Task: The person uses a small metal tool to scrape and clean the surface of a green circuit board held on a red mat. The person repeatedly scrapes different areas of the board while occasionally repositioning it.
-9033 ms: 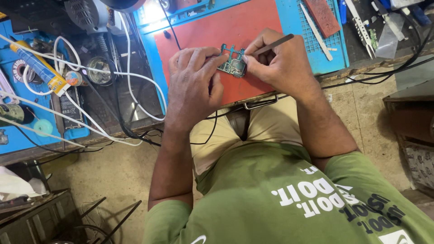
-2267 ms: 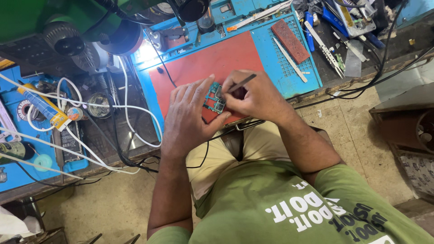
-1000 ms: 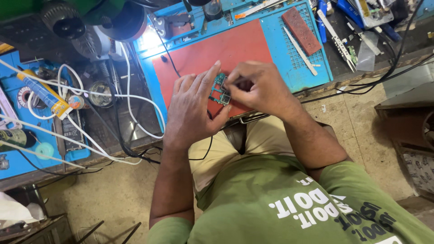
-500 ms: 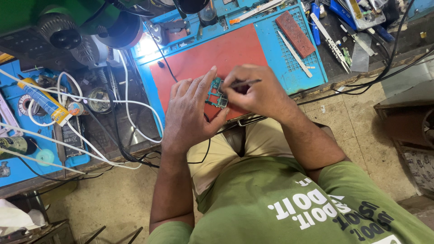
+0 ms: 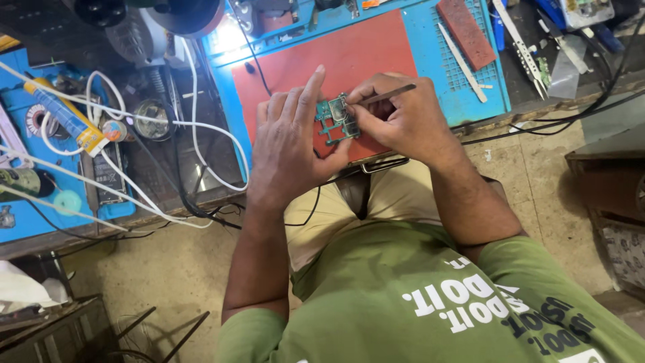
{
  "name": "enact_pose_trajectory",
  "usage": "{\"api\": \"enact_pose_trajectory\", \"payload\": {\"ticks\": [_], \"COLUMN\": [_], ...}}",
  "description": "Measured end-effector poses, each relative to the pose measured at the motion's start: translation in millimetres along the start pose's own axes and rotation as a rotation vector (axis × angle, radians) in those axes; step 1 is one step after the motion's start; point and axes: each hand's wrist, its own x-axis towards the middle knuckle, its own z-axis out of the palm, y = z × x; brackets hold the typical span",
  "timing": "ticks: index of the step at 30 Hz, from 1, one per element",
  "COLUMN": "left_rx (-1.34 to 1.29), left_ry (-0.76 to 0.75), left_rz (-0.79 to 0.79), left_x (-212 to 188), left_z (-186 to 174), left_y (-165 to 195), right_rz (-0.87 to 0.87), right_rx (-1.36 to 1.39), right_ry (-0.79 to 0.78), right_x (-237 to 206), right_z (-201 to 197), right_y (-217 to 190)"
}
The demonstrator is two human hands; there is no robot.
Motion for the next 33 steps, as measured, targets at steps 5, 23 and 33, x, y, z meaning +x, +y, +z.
{"api": "enact_pose_trajectory", "payload": {"ticks": [5,23,33], "left_rx": [-0.055,-0.216,-0.242], "left_ry": [0.036,0.065,0.039], "left_rz": [-0.019,-0.037,-0.087], "left_x": [-1.3,-3.0,-1.8], "left_z": [5.5,5.4,6.1], "left_y": [-1.3,-1.9,-2.9], "right_rz": [-0.053,-0.158,-0.259], "right_rx": [-0.052,-0.256,-0.346], "right_ry": [0.013,-0.01,0.004], "right_x": [-0.3,17.8,18.5], "right_z": [1.7,13.2,12.6], "right_y": [-2.1,-19.8,-17.4]}}
